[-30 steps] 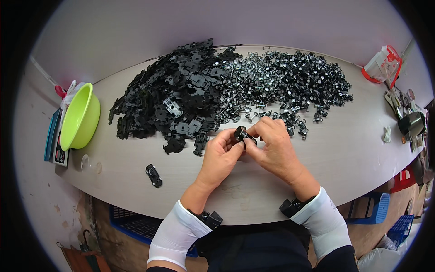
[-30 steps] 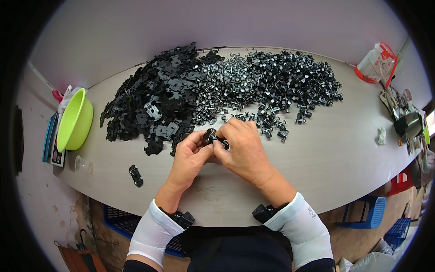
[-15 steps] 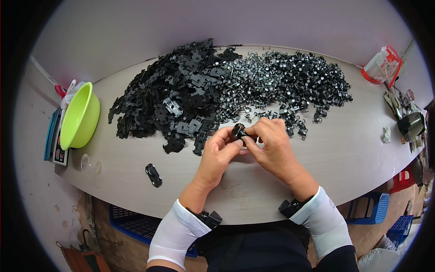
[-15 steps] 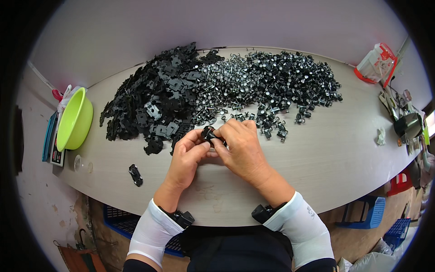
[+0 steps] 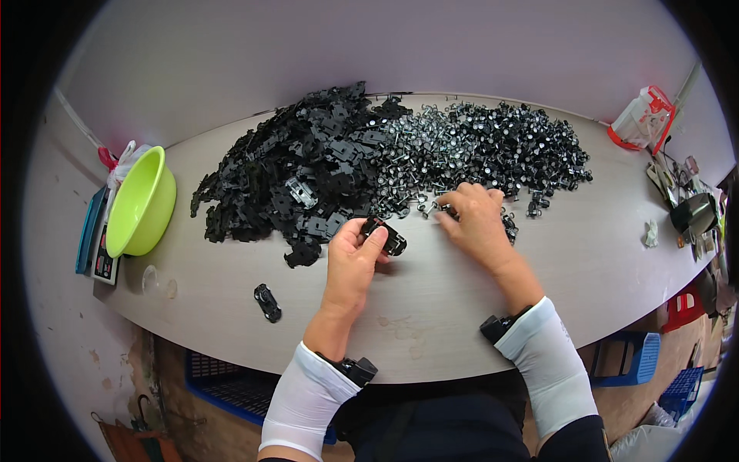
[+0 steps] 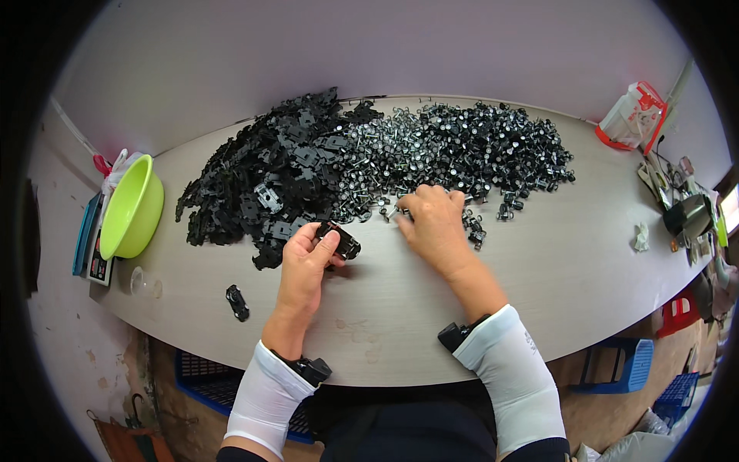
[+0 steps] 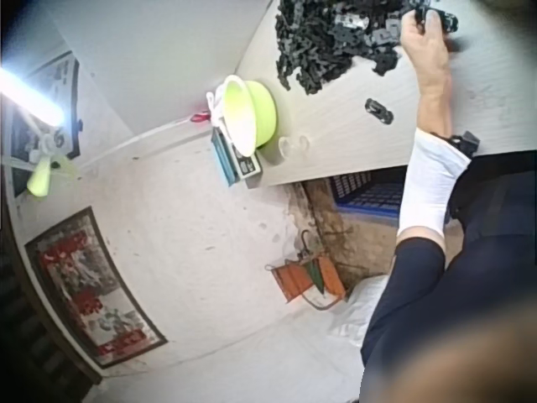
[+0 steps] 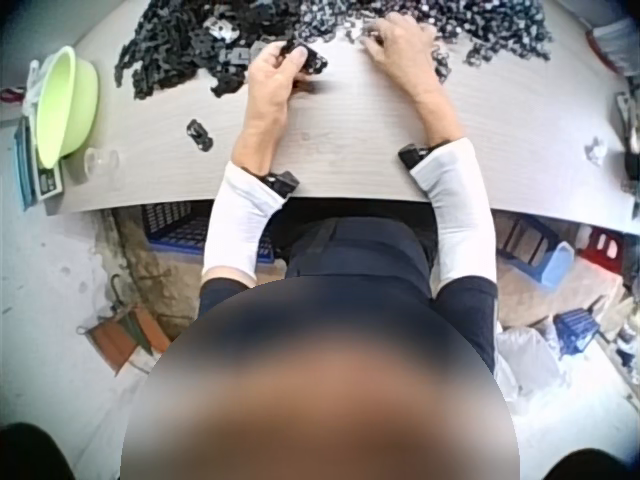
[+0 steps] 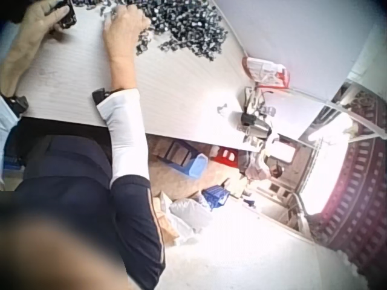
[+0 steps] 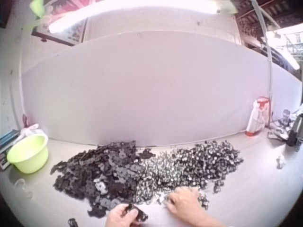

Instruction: Assemble small black plastic components by hand on a workbench.

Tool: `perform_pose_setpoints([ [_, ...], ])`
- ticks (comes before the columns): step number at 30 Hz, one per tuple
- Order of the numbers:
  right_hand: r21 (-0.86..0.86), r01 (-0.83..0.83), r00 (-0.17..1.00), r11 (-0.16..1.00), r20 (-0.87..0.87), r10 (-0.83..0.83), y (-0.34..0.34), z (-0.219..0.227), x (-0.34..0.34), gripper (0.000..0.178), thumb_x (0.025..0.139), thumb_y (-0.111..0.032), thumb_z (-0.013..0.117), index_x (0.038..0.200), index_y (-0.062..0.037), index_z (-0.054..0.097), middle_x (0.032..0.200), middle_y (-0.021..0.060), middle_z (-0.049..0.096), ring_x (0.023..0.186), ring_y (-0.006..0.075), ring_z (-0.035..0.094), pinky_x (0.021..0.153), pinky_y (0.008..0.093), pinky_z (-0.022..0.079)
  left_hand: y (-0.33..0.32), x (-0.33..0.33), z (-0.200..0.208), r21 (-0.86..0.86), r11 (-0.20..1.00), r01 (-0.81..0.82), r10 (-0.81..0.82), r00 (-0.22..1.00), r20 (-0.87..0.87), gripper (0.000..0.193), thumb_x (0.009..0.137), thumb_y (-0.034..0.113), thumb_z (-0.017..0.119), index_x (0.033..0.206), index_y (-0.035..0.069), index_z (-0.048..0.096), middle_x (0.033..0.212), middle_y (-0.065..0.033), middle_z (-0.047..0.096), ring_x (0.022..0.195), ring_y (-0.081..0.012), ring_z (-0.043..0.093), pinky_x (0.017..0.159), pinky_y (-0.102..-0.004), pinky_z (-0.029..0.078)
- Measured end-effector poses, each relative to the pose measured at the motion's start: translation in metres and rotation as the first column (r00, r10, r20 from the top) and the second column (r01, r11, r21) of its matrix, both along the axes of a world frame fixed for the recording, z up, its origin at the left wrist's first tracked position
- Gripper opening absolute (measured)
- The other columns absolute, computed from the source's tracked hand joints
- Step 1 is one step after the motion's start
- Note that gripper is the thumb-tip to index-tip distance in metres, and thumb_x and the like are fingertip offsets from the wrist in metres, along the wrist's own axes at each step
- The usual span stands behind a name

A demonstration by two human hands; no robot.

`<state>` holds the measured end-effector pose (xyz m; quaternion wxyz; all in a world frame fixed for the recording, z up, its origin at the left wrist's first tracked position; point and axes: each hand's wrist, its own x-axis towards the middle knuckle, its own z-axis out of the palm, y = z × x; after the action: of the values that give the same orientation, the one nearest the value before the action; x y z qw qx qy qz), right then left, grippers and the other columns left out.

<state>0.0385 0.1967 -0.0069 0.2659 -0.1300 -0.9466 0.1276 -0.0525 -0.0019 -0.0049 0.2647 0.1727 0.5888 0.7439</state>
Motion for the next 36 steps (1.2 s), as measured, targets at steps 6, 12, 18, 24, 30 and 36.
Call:
perform_pose_setpoints([
  [6,0.075,0.028,1.0,0.997,0.004,-0.029,-0.007,-0.009,-0.01,0.024,0.074,-0.03,0.077,0.085,-0.0099,0.069,0.086,0.0038,0.058,0.091,0.0222,0.055,0.083,0.0404,0.034,-0.026,-0.006,0.017,-0.048,0.994,-0.1,0.092,0.984,-0.15,0.019,0.093,0.013,0.066,0.108,0.003,0.062,0.093,0.0029,0.063,0.078,-0.0038,0.056,0.066,-0.0202,0.046],
  [12,-0.132,0.002,0.998,0.991,0.068,0.006,-0.01,0.003,0.009,0.018,0.074,-0.019,0.073,0.089,-0.0088,0.069,0.086,0.0044,0.06,0.092,0.0224,0.056,0.082,0.0389,0.032,-0.122,-0.014,0.025,-0.197,0.901,-0.387,0.307,0.888,-0.342,0.025,0.094,0.012,0.064,0.116,0.0,0.06,0.093,0.0004,0.061,0.079,-0.0046,0.054,0.072,-0.0201,0.046],
  [18,-0.306,-0.072,0.972,0.949,0.193,0.136,-0.022,0.014,0.023,0.024,0.074,-0.014,0.071,0.097,-0.0073,0.069,0.082,0.0036,0.059,0.089,0.0198,0.056,0.084,0.0367,0.029,-0.161,-0.015,0.016,-0.373,0.489,-0.788,-0.048,0.402,-0.914,0.034,0.087,0.007,0.063,0.12,-0.002,0.059,0.111,-0.0177,0.059,0.109,-0.0338,0.051,0.098,-0.0392,0.04],
  [24,-0.284,-0.042,0.969,0.958,0.223,0.108,-0.022,0.015,0.025,0.024,0.075,-0.016,0.073,0.098,-0.0069,0.07,0.083,0.0042,0.06,0.09,0.0204,0.057,0.086,0.0366,0.029,-0.061,0.009,0.03,-0.439,0.787,-0.433,-0.285,0.377,-0.881,0.025,0.085,0.007,0.065,0.108,-0.002,0.066,0.104,-0.0139,0.061,0.096,-0.0317,0.055,0.084,-0.0394,0.045],
  [30,-0.327,-0.089,0.964,0.941,0.21,0.164,-0.02,0.012,0.027,0.025,0.076,-0.015,0.073,0.1,-0.0081,0.07,0.083,0.0036,0.06,0.092,0.0202,0.057,0.086,0.0363,0.029,-0.005,0.01,0.008,-0.559,0.674,-0.484,-0.469,0.304,-0.829,0.017,0.083,0.009,0.069,0.096,0.0,0.064,0.093,-0.0119,0.057,0.092,-0.0317,0.054,0.077,-0.04,0.046],
  [36,-0.273,-0.264,0.962,0.925,0.001,0.274,-0.025,0.024,0.027,0.032,0.077,-0.008,0.072,0.108,-0.006,0.067,0.095,0.0072,0.062,0.094,0.0244,0.057,0.085,0.0347,0.038,0.007,0.005,0.006,-0.473,0.786,-0.399,-0.311,0.407,-0.859,0.016,0.081,0.004,0.068,0.095,0.0,0.06,0.091,-0.0118,0.062,0.086,-0.0323,0.059,0.074,-0.0381,0.048],
])
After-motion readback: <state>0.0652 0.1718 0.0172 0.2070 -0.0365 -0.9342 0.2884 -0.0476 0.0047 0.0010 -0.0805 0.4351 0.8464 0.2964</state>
